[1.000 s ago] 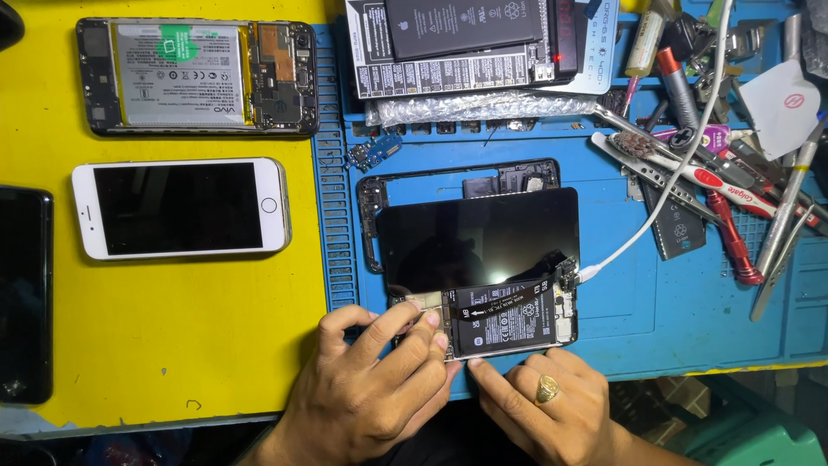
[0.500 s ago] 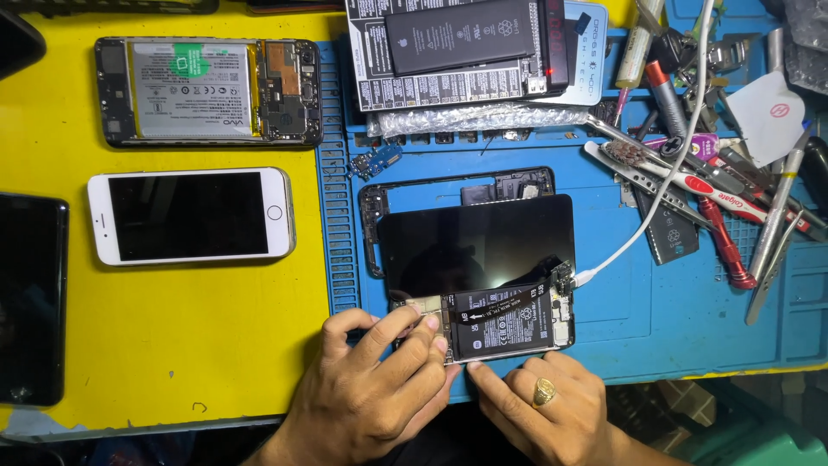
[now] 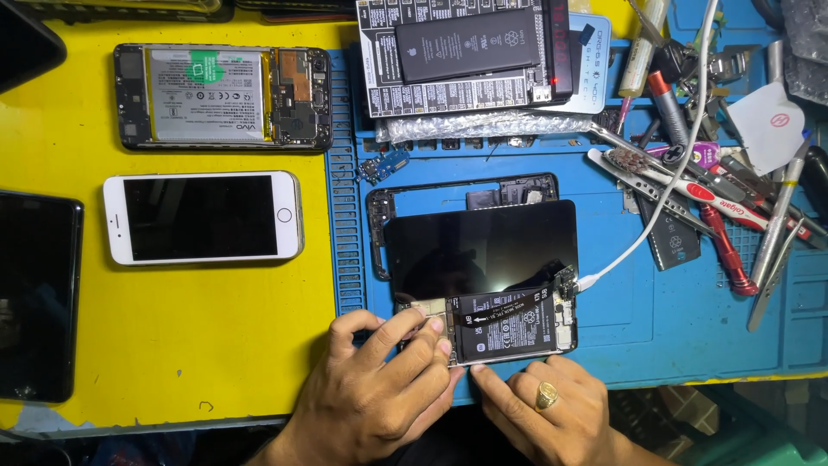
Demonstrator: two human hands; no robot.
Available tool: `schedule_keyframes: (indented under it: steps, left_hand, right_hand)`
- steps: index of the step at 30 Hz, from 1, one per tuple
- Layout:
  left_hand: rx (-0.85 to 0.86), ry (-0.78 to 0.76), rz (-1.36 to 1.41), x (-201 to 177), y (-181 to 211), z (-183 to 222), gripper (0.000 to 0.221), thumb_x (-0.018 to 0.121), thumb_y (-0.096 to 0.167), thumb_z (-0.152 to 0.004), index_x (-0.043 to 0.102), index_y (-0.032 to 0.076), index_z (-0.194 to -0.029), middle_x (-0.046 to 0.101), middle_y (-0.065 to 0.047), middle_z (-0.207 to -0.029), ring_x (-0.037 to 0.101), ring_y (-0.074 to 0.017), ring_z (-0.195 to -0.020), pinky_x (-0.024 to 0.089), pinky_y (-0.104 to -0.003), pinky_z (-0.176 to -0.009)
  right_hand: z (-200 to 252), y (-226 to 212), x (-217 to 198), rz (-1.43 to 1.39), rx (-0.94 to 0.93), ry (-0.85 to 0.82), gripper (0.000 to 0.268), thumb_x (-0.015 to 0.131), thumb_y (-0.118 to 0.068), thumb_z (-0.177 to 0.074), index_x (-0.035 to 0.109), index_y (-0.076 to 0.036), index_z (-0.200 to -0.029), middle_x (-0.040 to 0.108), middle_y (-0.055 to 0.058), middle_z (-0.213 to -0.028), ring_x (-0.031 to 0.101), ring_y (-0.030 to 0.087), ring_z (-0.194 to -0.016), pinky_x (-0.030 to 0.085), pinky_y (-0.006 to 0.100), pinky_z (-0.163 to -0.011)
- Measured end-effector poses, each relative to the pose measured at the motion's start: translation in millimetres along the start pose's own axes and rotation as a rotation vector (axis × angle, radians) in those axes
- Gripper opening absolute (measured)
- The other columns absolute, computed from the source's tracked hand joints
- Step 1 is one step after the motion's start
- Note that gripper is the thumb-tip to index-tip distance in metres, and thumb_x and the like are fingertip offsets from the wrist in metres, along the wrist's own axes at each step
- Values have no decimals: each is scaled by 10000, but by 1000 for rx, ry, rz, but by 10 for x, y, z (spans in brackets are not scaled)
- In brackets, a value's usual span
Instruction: Testing and repairing mobile phones by connecting screens and internal components.
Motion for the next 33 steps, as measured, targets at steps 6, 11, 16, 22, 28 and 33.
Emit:
schedule_keyframes:
  steps: [6,11,16,22,28,33]
  left_hand:
    - [4,-9,-4,-10,-1,-14,121,758,249,-960,703,144,-934,733,5,-1023,695,-222,-1075,382,-375,-880]
    - [12,-4,9,-2,-10,-13,122,756,253,-964,713,144,-929,741,-1,-1034,694,-220,-1079,379,-372,-892]
    - [17,-2,6,0,-13,-18,134,773,263,-957,711,146,-930,739,5,-1019,697,-222,-1072,381,-374,-887]
    - [8,0,5,0,-9,-21,125,764,250,-958,708,147,-915,749,2,-1033,697,-217,-1074,379,-375,-885]
    - [10,-6,-8,-4,-3,-10,133,763,279,-952,718,155,-935,742,-1,-1058,693,-210,-1076,384,-373,-885]
    - [-21,26,15,-28,1,7,153,776,280,-952,754,133,-991,754,-30,-1100,701,-234,-1068,392,-397,-885]
  right_hand:
    - [-35,6,-6,10,-23,5,168,672,-75,-938,716,-14,-1088,377,-38,-616,349,105,-492,301,294,-462]
    - [-32,-1,-11,-9,-6,2,175,680,-85,-939,721,-16,-1095,386,-40,-618,356,104,-495,309,295,-473]
    - [-28,-4,-19,-21,11,-1,172,691,-79,-936,720,-13,-1093,389,-38,-613,359,100,-495,302,292,-467]
    - [-11,3,-17,-16,-5,-15,189,668,-102,-953,713,-8,-1111,385,-31,-628,359,114,-503,302,305,-474]
    - [1,19,-29,-31,6,-15,196,671,-105,-953,714,-21,-1125,419,-40,-625,385,101,-505,327,290,-470]
    - [15,65,-72,-55,-16,-84,223,654,-119,-945,703,-34,-1145,490,-8,-668,477,138,-527,396,304,-490]
Point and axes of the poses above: each hand's wrist, its own z-axis away from the middle knuckle, its own x-axis out of the palm, y = z × x, the point moved 1 cm from there along -z, towards the middle knuckle
